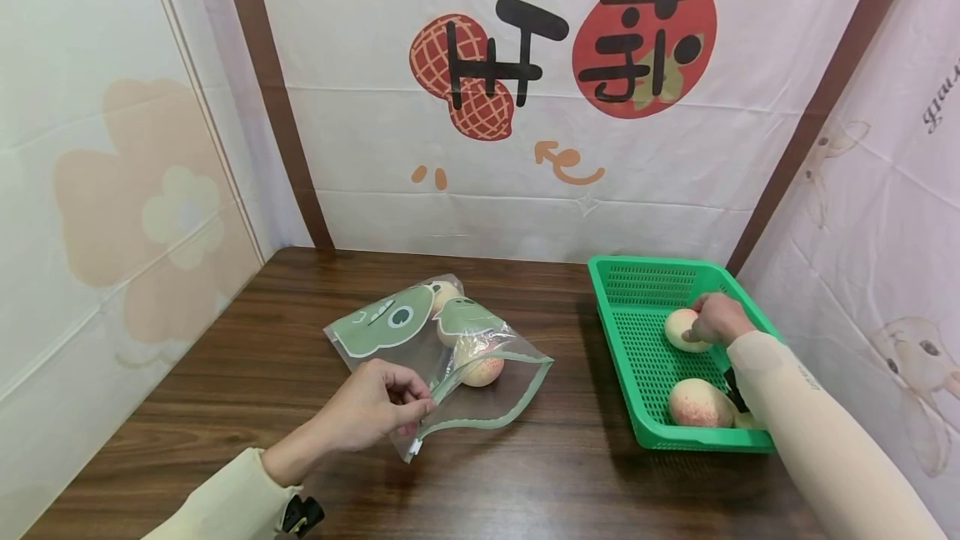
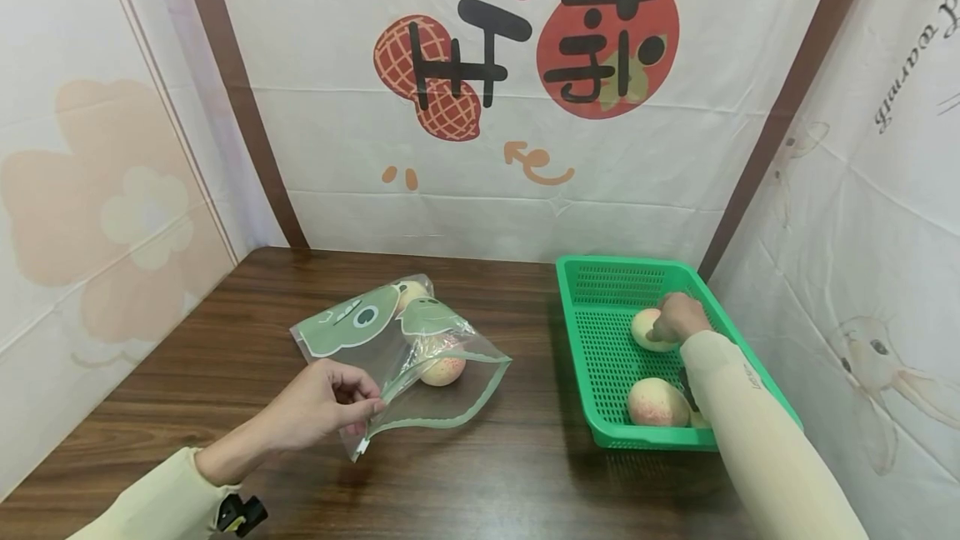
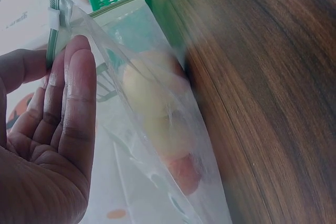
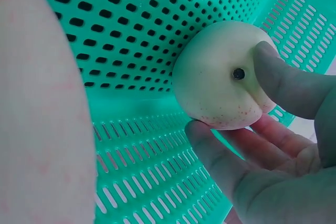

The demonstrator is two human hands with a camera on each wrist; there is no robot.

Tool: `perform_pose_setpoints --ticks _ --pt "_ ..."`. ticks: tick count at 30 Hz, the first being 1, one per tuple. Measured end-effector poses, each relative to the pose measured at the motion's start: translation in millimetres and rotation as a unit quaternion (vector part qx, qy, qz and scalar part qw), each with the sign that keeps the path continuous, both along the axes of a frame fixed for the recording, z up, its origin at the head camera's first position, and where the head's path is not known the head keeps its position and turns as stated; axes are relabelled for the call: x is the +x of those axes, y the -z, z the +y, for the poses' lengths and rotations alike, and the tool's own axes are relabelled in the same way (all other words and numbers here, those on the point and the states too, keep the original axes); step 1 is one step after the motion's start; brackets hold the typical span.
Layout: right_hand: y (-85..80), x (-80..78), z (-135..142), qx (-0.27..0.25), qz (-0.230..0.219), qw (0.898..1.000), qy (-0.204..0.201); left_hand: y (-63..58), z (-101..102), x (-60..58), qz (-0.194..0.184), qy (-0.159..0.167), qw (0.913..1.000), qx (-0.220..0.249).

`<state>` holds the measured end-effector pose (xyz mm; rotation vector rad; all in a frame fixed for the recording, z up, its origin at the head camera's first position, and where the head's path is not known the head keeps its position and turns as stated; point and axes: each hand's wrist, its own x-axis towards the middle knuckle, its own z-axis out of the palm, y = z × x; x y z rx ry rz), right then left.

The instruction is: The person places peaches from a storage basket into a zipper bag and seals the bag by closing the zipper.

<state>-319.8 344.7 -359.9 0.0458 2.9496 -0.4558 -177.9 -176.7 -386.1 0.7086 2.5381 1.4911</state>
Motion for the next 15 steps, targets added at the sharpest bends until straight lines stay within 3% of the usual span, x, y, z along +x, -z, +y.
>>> perform_pose_setpoints --ticks 15 --pt "-12.9 6.0 -2 0.008 -0.005 1.0 0.003 -3.0 1 -0.7 0.0 0.003 1.0 0.002"
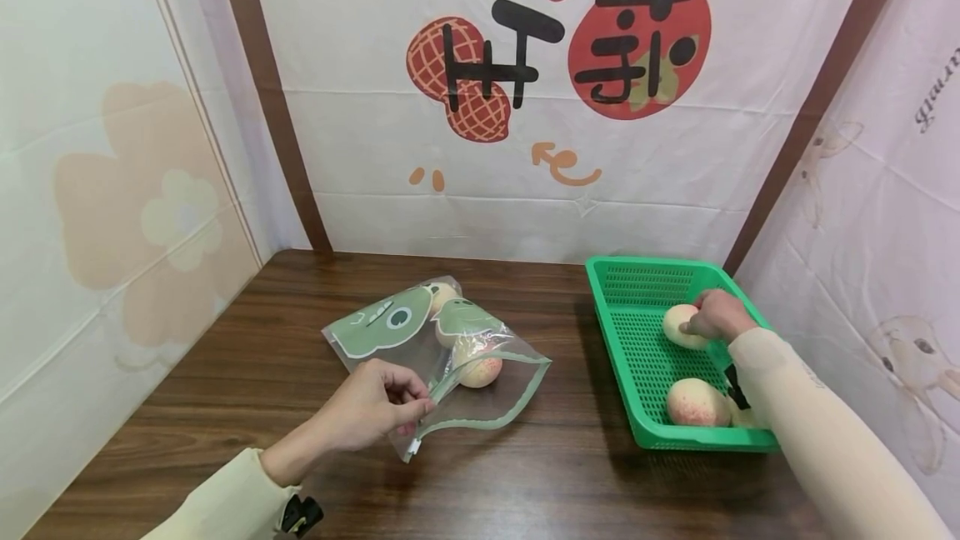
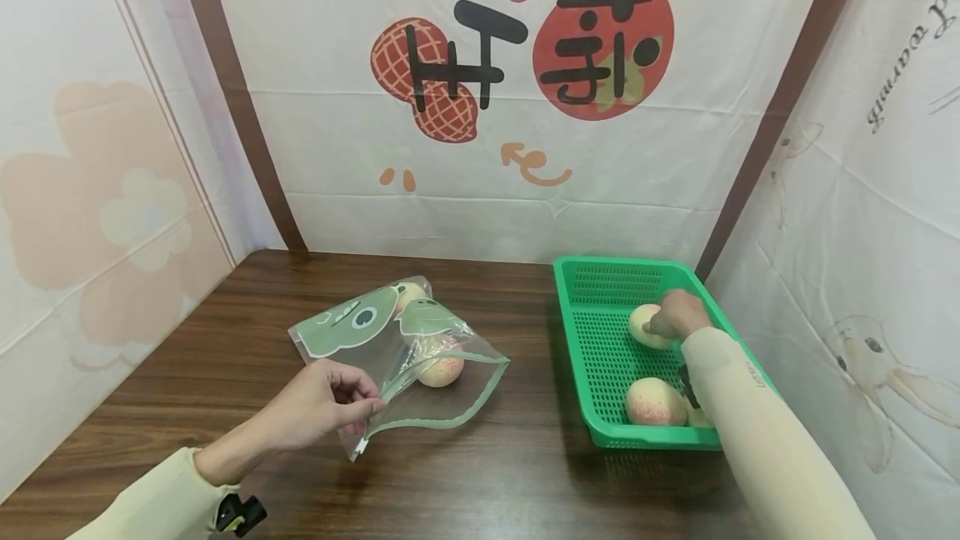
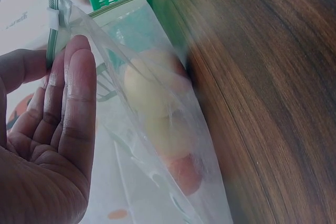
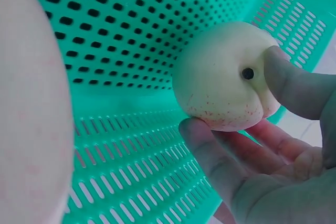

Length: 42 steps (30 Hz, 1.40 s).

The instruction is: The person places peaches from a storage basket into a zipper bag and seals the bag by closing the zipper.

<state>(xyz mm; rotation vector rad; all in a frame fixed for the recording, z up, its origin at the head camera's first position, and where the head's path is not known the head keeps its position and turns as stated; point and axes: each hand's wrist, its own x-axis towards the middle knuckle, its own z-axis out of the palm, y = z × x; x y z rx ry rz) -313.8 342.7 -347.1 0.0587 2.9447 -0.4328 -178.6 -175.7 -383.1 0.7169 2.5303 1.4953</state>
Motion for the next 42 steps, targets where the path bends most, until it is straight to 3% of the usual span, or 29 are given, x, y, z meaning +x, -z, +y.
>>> perform_pose_setpoints --ticks 9,17,26,42 --pt "-12.3 2.7 0 -0.039 0.026 0.999 0.012 1.0 -1 0.4 -0.001 -0.002 1.0 -0.002" --pt "-23.5 6.4 -3 -0.108 0.038 0.993 0.027 0.2 -1 -0.1 -0.002 -0.004 1.0 0.0" --pt "-35.2 16.4 -12 -0.158 0.037 0.987 0.018 1.1 -1 0.1 -0.003 -0.006 1.0 -0.002" --pt "-40.3 36.5 -28 -0.221 0.065 0.973 -0.029 1.4 -1 0.9 -0.008 -0.011 0.9999 -0.004"
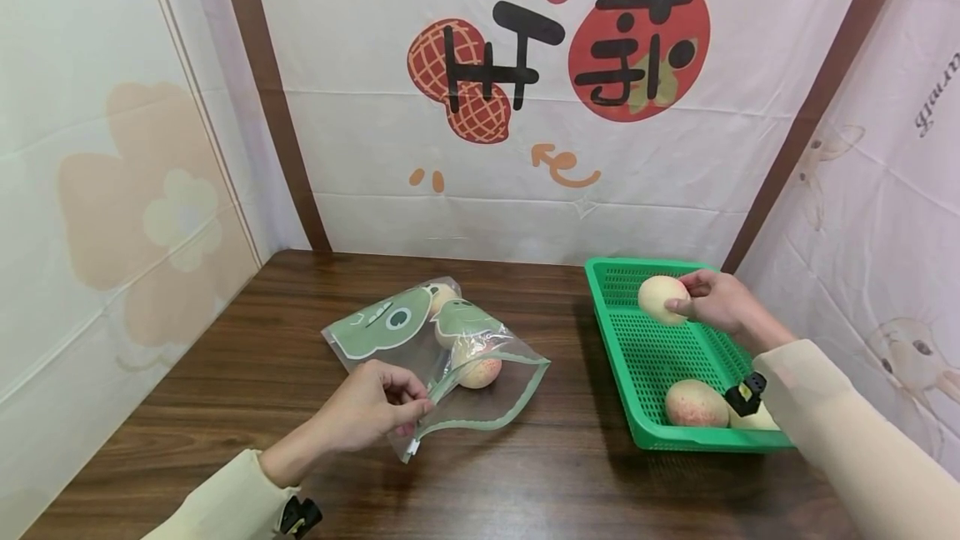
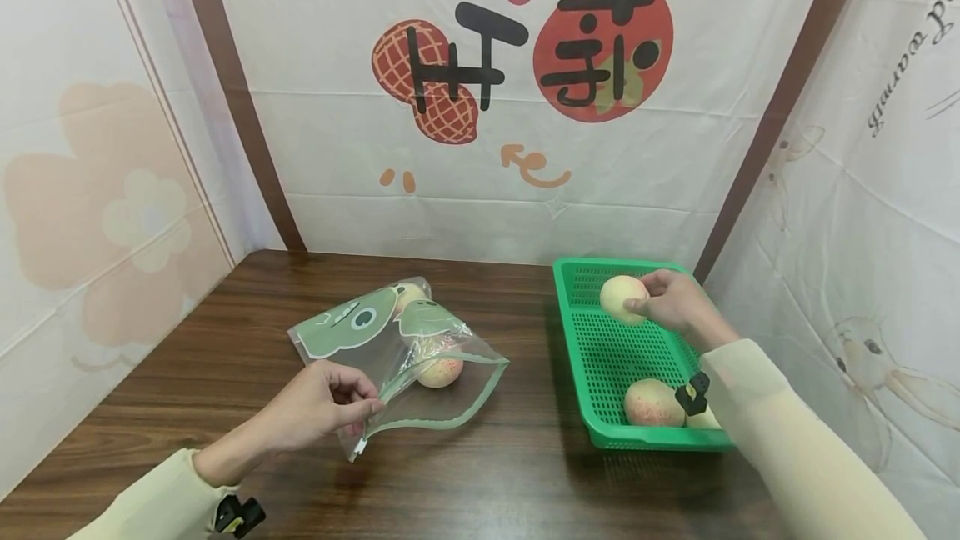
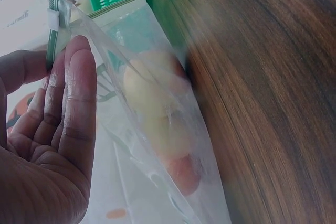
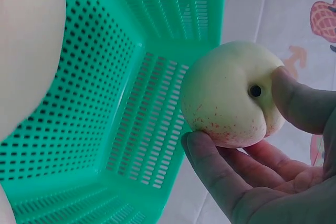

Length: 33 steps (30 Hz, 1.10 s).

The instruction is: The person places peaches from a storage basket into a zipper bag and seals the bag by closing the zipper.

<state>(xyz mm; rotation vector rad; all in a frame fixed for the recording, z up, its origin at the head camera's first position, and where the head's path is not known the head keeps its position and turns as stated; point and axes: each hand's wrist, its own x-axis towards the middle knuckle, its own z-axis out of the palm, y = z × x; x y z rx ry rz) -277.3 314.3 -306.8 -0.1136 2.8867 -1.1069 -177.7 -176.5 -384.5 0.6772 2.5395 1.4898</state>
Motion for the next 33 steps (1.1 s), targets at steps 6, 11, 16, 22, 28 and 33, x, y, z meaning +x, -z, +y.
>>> perform_pose_setpoints --ticks 6,11,16,22,28,33 --pt "-2.3 9.4 -8 -0.028 -0.005 1.0 0.003 -0.1 0 -0.2 0.0 0.0 1.0 -0.001" --pt "-3.8 15.2 -15 -0.046 -0.007 0.999 -0.004 -0.2 0 -0.3 0.003 -0.002 1.0 -0.006" --pt "-3.2 21.3 -23 -0.055 0.002 0.998 -0.015 -0.3 0 -0.3 0.003 -0.004 1.0 -0.008" --pt "-2.3 29.0 -35 -0.078 -0.004 0.997 -0.03 -0.5 0 -0.3 0.003 -0.006 0.9999 -0.011" --pt "-2.2 36.7 -46 -0.087 -0.013 0.996 -0.033 -1.5 0 -0.5 0.001 -0.004 1.0 -0.008" --pt "-2.4 43.9 -55 -0.097 -0.015 0.994 -0.045 -1.9 1 -0.7 0.002 -0.004 1.0 -0.007"
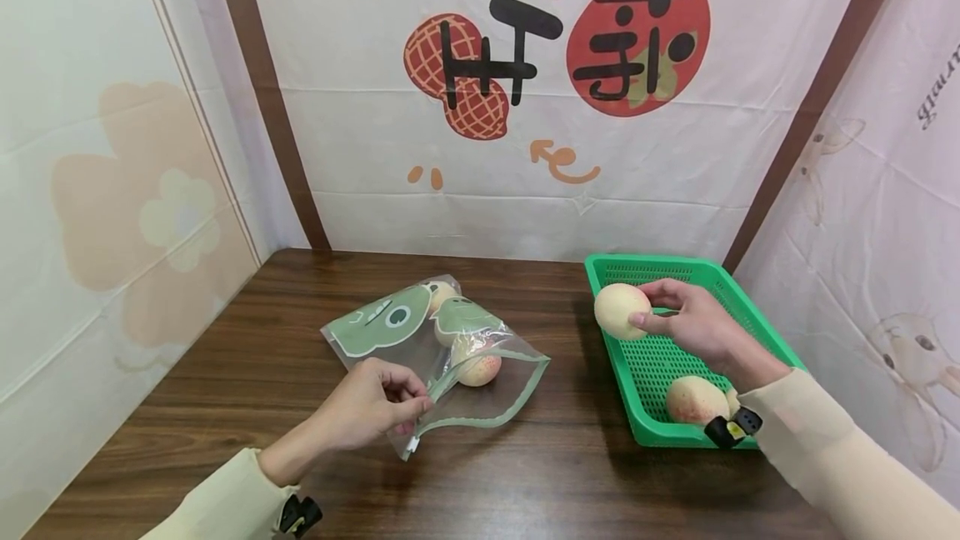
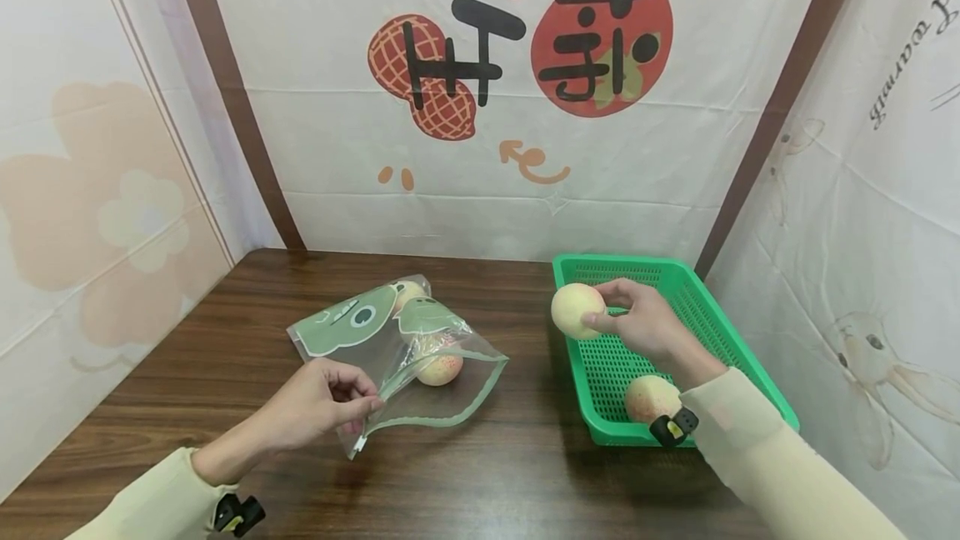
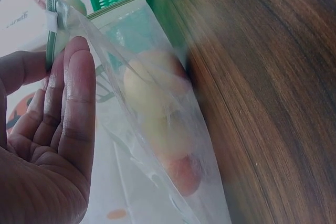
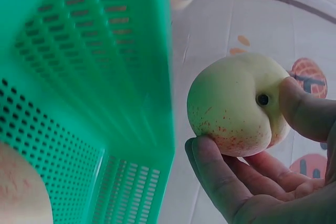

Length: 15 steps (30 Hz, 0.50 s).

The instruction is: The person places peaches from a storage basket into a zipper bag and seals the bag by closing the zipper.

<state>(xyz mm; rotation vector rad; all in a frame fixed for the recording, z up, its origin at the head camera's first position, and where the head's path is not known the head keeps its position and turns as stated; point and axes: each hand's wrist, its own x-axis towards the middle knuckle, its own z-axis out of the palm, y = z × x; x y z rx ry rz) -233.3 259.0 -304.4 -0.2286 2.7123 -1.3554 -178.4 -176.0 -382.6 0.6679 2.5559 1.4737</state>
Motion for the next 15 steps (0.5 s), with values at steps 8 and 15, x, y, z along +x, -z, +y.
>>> perform_pose_setpoints --ticks 8,15 --pt "4.2 10.0 -15 -0.014 0.007 1.0 -0.02 -0.6 1 -0.2 0.001 -0.003 1.0 0.0" --pt "12.1 17.7 -28 -0.022 -0.001 0.999 -0.03 -1.6 2 0.6 -0.001 -0.012 0.9999 0.004"
